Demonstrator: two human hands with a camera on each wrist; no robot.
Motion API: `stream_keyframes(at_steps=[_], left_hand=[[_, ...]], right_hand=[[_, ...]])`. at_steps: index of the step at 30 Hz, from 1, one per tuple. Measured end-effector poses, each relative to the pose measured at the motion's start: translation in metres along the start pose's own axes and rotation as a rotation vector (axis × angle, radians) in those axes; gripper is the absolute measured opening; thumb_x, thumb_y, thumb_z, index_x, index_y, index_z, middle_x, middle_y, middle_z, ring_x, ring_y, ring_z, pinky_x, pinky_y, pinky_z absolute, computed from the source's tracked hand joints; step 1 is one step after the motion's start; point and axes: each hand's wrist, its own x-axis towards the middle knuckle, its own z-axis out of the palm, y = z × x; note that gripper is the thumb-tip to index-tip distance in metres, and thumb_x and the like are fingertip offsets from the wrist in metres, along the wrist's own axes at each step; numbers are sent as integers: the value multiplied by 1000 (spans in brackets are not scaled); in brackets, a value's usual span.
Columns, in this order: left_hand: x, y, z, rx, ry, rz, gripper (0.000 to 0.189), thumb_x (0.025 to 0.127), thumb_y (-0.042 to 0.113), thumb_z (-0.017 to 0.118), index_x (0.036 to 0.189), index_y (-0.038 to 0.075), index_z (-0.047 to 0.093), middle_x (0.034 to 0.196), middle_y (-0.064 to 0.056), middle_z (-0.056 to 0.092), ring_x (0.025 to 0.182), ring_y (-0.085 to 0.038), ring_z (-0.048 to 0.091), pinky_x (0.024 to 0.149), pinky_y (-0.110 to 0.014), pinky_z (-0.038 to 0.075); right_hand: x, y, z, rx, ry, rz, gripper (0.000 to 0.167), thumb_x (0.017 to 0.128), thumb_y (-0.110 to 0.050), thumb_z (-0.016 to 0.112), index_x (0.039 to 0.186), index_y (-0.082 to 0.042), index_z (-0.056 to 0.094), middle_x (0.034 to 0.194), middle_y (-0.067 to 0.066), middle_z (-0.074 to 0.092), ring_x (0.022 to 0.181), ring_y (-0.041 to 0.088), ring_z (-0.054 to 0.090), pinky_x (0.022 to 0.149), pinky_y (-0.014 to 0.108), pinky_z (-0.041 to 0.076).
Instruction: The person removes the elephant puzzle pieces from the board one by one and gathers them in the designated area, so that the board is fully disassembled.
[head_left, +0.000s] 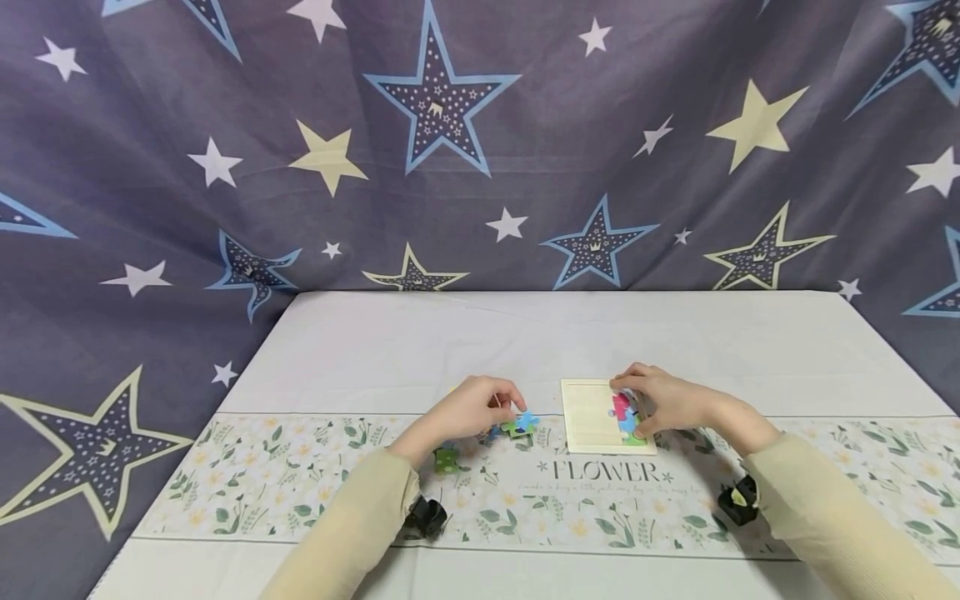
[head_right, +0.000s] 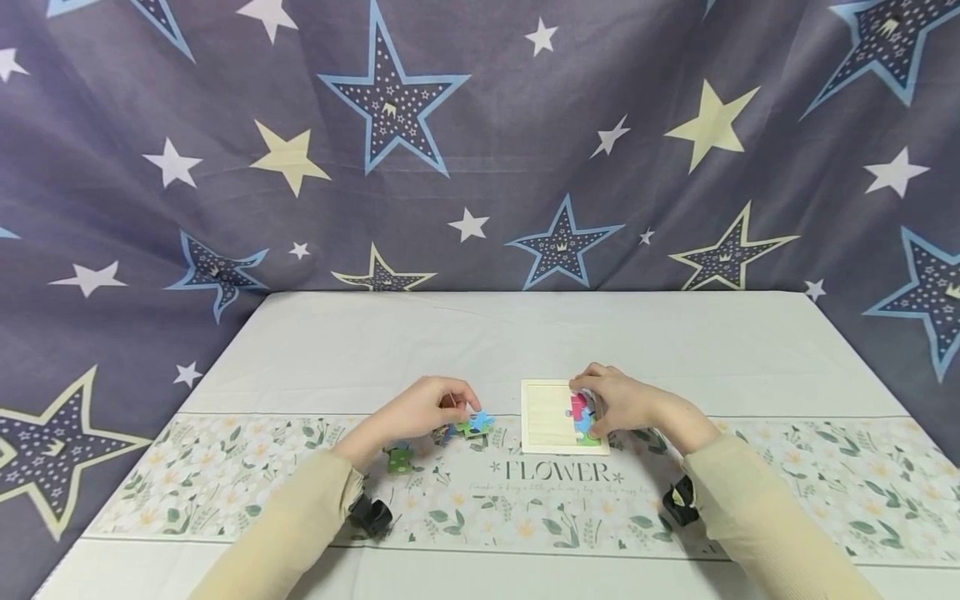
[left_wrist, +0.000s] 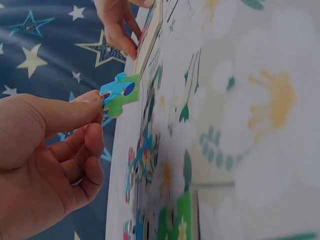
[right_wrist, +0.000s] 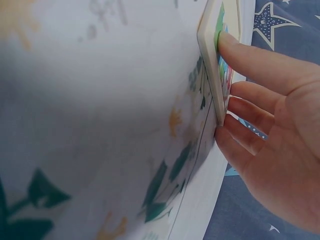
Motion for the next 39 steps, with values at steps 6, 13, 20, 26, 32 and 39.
stream_keyframes(at_steps=[6, 13, 20, 26, 32, 39], left_hand=[[-7, -5, -4, -10, -14, 3, 11, 86, 9, 60, 91, 16, 67, 75, 4, 58, 59, -11, 47, 56, -23, 41], [-17, -13, -7, -10, -29, 27, 10, 85, 9, 61, 88, 15, 68, 70, 4, 57, 55, -8, 42, 55, -21, 38], [-26, -15, -9, -45, -63, 2, 11, 85, 6, 61, 88, 14, 69, 69, 3, 58, 58, -8, 46, 56, -22, 41], [-29, -19, -8, -66, -100, 7, 12, 85, 5, 61, 87, 13, 69, 70, 1, 60, 57, -7, 48, 55, -22, 42], [-33, -19, -6, -37, -97, 7, 12, 86, 5, 60, 86, 14, 69, 68, -1, 59, 53, -7, 45, 54, -21, 40], [-36, -16, -4, 48, -70, -2, 11, 85, 6, 61, 83, 15, 68, 67, 3, 57, 55, -6, 45, 58, -22, 41]], right_hand=[[0, 1, 0, 0, 0, 0, 68, 72, -17, 76, 130, 0, 45, 127, 15, 41, 116, 35, 39, 91, 50, 38], [0, 1, 1, 6, 6, -5, 68, 71, -17, 76, 130, 0, 45, 126, 15, 42, 115, 34, 39, 90, 50, 38], [0, 2, 1, 12, 4, -4, 69, 71, -17, 76, 130, 0, 45, 126, 15, 42, 116, 34, 39, 90, 49, 39], [-1, 1, 1, 14, 8, -10, 68, 71, -16, 76, 130, 1, 45, 126, 15, 42, 116, 34, 39, 91, 50, 38], [-1, 1, 2, 16, 5, -9, 68, 72, -16, 75, 130, 1, 45, 127, 16, 41, 117, 35, 38, 92, 51, 37], [-1, 2, 1, 18, 7, -8, 68, 72, -16, 75, 130, 1, 45, 127, 16, 41, 117, 36, 37, 91, 51, 38]])
